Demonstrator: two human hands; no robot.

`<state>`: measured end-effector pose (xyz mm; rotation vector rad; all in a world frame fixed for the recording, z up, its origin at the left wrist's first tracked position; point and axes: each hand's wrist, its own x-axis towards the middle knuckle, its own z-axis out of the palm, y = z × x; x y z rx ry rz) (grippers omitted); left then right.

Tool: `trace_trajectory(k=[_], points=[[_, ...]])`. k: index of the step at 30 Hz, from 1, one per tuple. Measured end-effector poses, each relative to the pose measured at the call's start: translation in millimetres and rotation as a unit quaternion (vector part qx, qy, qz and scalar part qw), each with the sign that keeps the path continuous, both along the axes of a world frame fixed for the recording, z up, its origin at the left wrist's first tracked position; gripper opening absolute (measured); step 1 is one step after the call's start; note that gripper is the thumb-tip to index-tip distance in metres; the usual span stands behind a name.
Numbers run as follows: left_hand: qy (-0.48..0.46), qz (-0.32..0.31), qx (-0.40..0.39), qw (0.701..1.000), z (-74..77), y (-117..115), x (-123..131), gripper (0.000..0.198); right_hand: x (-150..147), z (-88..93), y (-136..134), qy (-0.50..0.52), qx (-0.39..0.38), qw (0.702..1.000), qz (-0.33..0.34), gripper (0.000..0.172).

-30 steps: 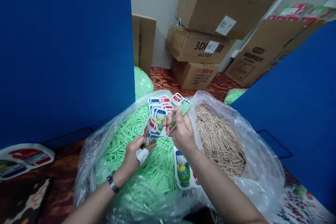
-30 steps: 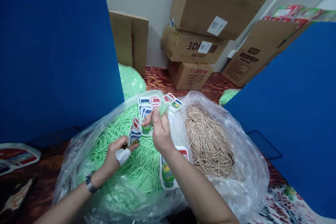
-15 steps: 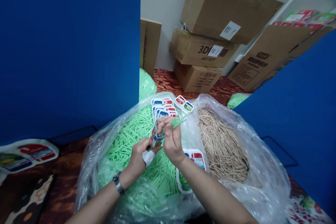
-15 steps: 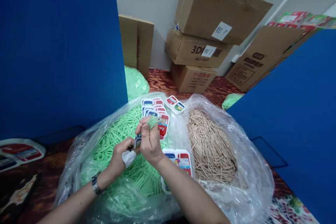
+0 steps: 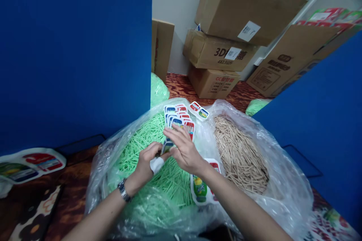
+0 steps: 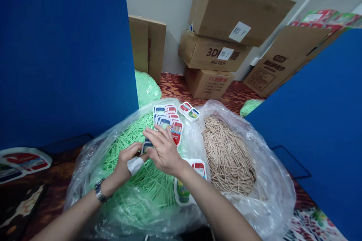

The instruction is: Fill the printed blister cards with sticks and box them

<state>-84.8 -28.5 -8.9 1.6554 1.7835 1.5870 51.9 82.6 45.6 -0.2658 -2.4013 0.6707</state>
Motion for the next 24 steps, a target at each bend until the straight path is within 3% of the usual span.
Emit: trace_trajectory(k=[2, 4, 7, 10, 12, 14, 17, 21, 24], points=[[-0.021, -0.005, -0.013, 1.0, -0.3, -0.1, -1.7, 0.013, 1.2, -1.3, 5.8, -0.001, -0.014, 1.0, 0.007, 0.045], [-0.072, -0.011, -0.042, 0.996, -0.7, -0.3, -3.7, 0.013, 2.6, -3.9, 15.1, 0.027, -0.062, 0.997, -0.035, 0.047], [-0.218, -0.029, -0.081, 0.972, -1.0, 0.3, -5.0, 0.021, 3.1, -11.4, 28.8, 0.029, -0.174, 0.983, -0.06, 0.053], [-0.349, -0.065, -0.098, 0.93, -0.3, 2.6, -3.2, 0.033, 0.5, -21.4, 32.4, 0.018, -0.349, 0.937, -0.027, 0.052], [-0.397, -0.091, -0.098, 0.908, 0.4, 4.6, -1.3, 0.038, -1.8, -26.4, 29.3, 0.042, -0.414, 0.909, -0.026, 0.044], [-0.417, -0.103, -0.103, 0.897, 0.8, 6.6, 0.1, 0.042, -3.4, -28.5, 24.5, 0.071, -0.428, 0.901, -0.034, 0.036], [-0.415, -0.07, -0.121, 0.899, -0.1, 9.3, -0.1, 0.038, -2.3, -27.1, 18.2, 0.075, -0.419, 0.904, -0.033, 0.028], [-0.409, -0.058, -0.14, 0.9, -5.4, 12.9, -2.3, 0.036, 5.0, -25.8, 17.8, 0.044, -0.409, 0.911, -0.014, 0.029], [-0.342, -0.069, -0.143, 0.926, -9.8, 16.4, -2.9, 0.041, 9.4, -31.1, 31.1, 0.043, -0.397, 0.916, -0.025, 0.029]])
